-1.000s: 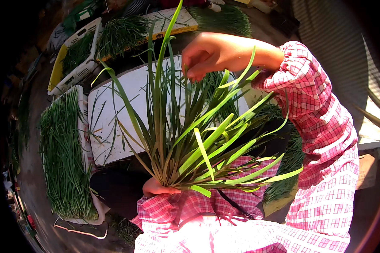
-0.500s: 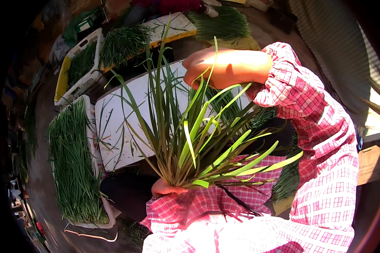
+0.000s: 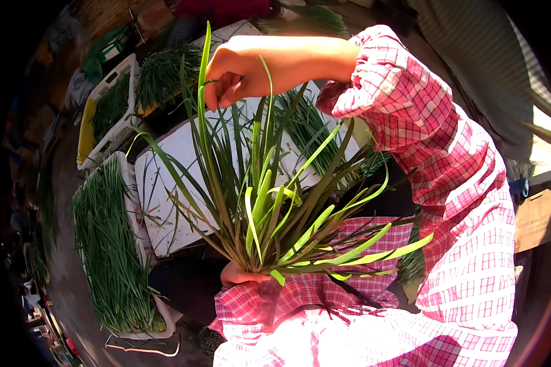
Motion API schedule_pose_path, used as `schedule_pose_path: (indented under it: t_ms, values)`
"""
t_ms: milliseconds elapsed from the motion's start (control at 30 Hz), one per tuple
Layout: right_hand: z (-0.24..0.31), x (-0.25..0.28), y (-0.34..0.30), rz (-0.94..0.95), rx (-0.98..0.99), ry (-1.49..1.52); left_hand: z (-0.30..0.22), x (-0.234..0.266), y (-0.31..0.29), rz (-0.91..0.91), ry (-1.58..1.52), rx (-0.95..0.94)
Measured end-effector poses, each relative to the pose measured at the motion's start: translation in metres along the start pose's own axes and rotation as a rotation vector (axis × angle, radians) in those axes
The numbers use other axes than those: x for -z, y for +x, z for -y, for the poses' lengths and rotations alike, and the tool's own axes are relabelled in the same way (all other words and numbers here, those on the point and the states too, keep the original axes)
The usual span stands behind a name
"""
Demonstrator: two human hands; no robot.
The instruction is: The person trims and sorts green leafy vegetables by hand, removing yellowed or dry leaves from bunches and placing them onto a white table.
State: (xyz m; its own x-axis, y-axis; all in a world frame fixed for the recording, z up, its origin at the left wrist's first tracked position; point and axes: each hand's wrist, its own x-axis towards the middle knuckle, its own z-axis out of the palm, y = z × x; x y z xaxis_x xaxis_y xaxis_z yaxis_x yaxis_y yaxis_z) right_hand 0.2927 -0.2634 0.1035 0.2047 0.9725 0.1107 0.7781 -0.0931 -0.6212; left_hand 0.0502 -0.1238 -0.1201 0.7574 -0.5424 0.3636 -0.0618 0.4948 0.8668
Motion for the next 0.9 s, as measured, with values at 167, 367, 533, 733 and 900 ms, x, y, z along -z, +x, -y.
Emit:
schedule_pose_path:
  t_ms: [167,367,533,733,900]
  values:
    - [0.005,-0.010,0.004,0.129,0.132,-0.132,0.013,-0.001,-0.005,-0.147,-0.217,0.428]
    - [0.002,-0.021,0.011,0.107,0.167,-0.213,0.015,0.002,0.003,0.052,0.071,-0.145]
    - [0.004,-0.027,0.009,0.127,0.185,-0.297,0.015,0.003,-0.002,0.042,-0.028,0.020]
    - [0.006,-0.024,0.004,0.184,-0.031,-0.238,0.009,0.002,0.008,0.069,0.058,-0.060]
    - [0.001,-0.025,0.005,0.317,-0.003,-0.160,0.008,0.007,0.017,0.171,0.102,-0.207]
